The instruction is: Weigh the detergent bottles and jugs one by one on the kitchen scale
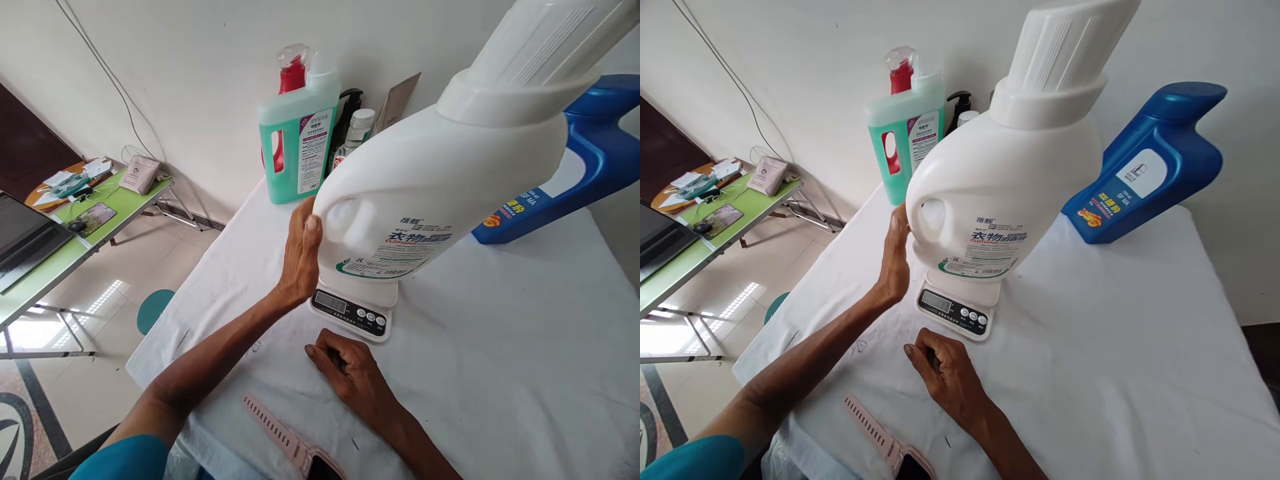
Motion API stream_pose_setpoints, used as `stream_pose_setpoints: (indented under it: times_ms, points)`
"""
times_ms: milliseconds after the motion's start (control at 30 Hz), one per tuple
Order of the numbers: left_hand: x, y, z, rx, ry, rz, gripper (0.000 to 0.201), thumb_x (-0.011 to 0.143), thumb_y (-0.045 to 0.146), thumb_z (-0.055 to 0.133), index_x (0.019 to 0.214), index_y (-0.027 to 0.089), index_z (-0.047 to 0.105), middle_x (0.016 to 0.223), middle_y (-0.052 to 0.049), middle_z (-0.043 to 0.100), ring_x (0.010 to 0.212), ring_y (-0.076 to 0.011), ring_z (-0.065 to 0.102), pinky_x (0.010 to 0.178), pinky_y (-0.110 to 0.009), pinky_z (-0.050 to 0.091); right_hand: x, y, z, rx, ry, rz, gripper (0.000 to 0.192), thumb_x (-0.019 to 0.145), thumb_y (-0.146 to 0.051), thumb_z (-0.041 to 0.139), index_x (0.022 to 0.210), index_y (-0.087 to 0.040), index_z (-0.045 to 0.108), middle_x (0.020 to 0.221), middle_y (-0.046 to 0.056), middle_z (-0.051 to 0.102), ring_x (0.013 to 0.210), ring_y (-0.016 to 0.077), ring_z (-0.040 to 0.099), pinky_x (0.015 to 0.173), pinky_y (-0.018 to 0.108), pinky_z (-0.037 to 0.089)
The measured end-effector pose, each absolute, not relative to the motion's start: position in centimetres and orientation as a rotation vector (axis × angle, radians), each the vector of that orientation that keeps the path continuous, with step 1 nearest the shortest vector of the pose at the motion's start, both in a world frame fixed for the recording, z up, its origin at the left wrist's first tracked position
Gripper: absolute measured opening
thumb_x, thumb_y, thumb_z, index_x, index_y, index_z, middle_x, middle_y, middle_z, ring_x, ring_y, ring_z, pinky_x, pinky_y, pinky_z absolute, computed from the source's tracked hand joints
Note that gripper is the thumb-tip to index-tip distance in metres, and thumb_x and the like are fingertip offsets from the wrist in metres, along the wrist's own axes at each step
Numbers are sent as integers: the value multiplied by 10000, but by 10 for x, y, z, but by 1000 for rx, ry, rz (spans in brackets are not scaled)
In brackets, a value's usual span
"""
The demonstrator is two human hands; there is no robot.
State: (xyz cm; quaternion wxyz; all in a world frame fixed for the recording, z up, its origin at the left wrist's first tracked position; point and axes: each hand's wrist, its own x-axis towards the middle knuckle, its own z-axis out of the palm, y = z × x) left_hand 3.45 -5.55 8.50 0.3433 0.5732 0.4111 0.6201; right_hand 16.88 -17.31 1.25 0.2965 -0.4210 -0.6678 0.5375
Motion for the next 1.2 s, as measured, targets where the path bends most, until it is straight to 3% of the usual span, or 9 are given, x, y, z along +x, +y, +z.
stream_pose_setpoints:
  times_ms: [167, 433, 1200]
  points:
    - [23, -91, 43, 1652, 1100, 1445, 695, 1075, 642, 190, 1648, 276, 336, 1738, -108, 307, 1626, -288, 262, 1339, -547, 210, 168, -172, 12, -1101, -1796, 1367, 439, 1049, -479, 519, 709, -220, 416, 646, -47, 388, 589, 114, 357, 558, 271, 291]
    - [14, -100, 15, 1983, 1029, 1381, 822, 1045, 691, 183, 1720, 265, -14, 1805, -133, 8, 1677, -332, 30, 1355, -596, 77, 168, -173, 11, -1108, -1819, 1328, 427, 1052, -468, 508, 709, -224, 436, 639, -46, 402, 582, 117, 366, 570, 277, 315]
    - [8, -97, 0, 1976, 1101, 1407, 808, 1053, 671, 225, 1718, 248, 48, 1793, -170, 84, 1667, -346, 113, 1345, -602, 128, 169, -173, 10, -1092, -1802, 1340, 435, 1056, -485, 516, 718, -222, 441, 636, -48, 395, 577, 115, 354, 560, 279, 304]
